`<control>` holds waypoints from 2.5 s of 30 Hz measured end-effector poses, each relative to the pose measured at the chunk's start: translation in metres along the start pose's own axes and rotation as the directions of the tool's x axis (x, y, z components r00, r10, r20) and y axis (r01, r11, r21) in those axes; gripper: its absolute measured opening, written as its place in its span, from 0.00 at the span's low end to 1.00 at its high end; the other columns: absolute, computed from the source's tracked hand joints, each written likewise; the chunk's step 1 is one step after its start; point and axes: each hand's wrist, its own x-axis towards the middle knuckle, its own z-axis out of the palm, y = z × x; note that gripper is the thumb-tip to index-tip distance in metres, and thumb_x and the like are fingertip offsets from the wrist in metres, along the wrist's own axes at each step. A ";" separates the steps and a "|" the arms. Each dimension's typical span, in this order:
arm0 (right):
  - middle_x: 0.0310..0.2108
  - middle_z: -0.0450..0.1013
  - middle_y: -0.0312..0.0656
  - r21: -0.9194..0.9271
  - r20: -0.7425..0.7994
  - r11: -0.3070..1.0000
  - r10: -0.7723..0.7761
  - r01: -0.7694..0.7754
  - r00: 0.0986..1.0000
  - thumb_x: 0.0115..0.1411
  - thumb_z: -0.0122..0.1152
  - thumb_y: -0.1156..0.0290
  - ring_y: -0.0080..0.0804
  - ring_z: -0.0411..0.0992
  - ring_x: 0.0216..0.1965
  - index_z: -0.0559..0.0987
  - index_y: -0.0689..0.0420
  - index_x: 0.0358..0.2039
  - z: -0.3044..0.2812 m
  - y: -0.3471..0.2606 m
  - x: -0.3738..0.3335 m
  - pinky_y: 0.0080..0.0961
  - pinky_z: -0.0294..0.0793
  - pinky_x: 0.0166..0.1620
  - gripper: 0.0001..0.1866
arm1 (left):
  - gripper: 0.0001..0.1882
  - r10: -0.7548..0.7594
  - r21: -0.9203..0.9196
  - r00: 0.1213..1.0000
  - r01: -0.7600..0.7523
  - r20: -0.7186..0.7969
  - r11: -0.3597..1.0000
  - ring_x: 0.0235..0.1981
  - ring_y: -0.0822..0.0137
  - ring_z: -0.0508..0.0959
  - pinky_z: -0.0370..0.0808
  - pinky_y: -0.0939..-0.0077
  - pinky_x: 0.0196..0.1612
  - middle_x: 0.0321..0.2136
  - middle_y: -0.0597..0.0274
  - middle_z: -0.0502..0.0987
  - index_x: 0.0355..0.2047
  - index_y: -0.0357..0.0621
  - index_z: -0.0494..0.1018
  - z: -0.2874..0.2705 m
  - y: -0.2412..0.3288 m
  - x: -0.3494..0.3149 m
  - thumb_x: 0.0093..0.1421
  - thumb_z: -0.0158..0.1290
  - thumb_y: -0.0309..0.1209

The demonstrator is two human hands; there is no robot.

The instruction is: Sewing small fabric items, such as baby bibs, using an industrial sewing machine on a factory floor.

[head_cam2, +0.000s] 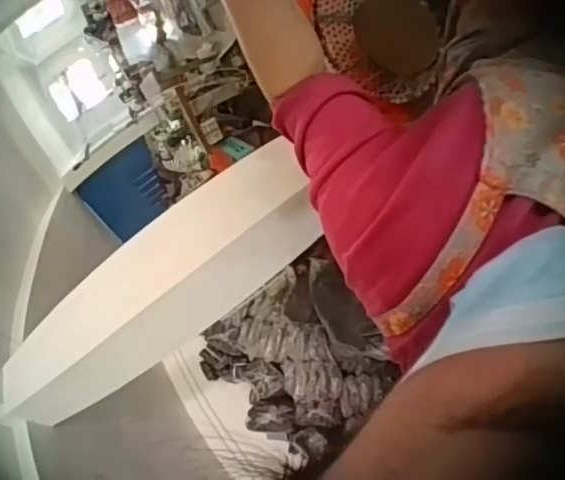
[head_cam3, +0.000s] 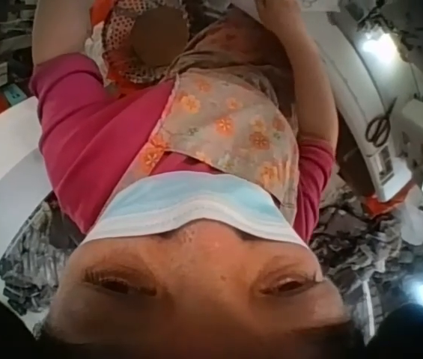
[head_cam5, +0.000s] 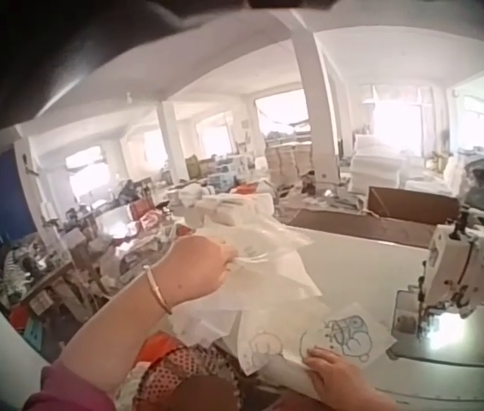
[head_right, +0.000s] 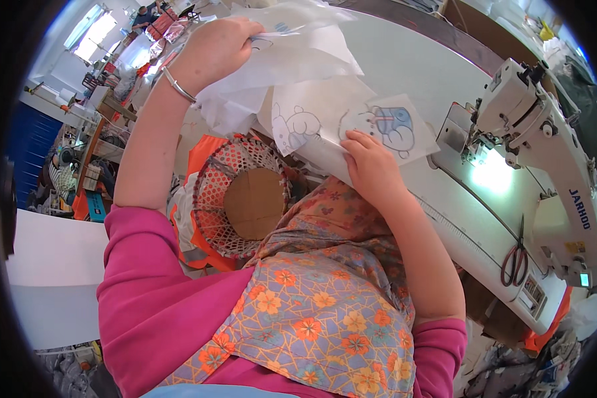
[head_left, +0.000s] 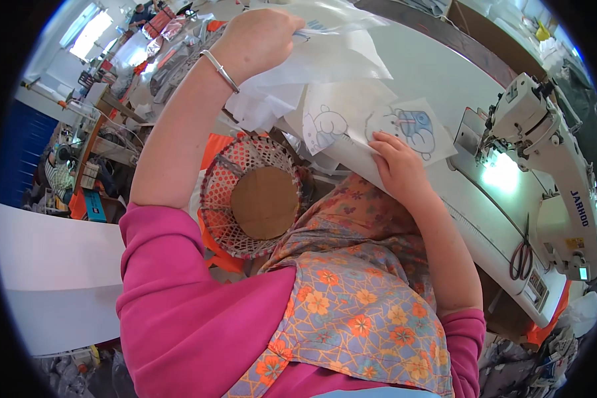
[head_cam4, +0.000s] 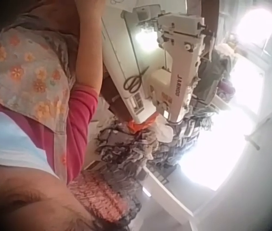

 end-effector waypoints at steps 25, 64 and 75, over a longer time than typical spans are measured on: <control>0.52 0.68 0.49 -0.075 -0.322 0.996 -0.061 0.039 0.945 0.56 0.61 0.70 0.42 0.76 0.34 0.74 0.45 0.52 0.010 -0.072 0.128 0.35 0.77 0.38 0.21 | 0.16 -0.052 -0.120 0.997 0.057 0.050 0.991 0.35 0.54 0.81 0.77 0.58 0.40 0.31 0.50 0.80 0.40 0.45 0.78 0.003 -0.027 0.001 0.51 0.48 0.27; 0.48 0.74 0.44 0.406 -0.268 0.841 -0.264 0.357 0.927 0.59 0.52 0.78 0.28 0.74 0.44 0.72 0.62 0.54 -0.106 -0.101 0.105 0.26 0.72 0.46 0.21 | 0.06 0.532 0.323 0.793 -0.442 -0.295 0.837 0.33 0.59 0.79 0.77 0.67 0.35 0.28 0.55 0.77 0.27 0.42 0.78 -0.094 0.041 0.084 0.50 0.52 0.28; 0.46 0.76 0.42 0.407 -0.047 0.822 0.454 -0.398 0.890 0.62 0.55 0.69 0.27 0.76 0.31 0.69 0.59 0.58 -0.126 -0.027 0.017 0.24 0.73 0.39 0.24 | 0.09 0.466 0.046 0.862 -0.483 0.200 0.874 0.37 0.51 0.79 0.76 0.59 0.39 0.33 0.46 0.78 0.28 0.38 0.77 -0.067 0.107 0.110 0.52 0.52 0.31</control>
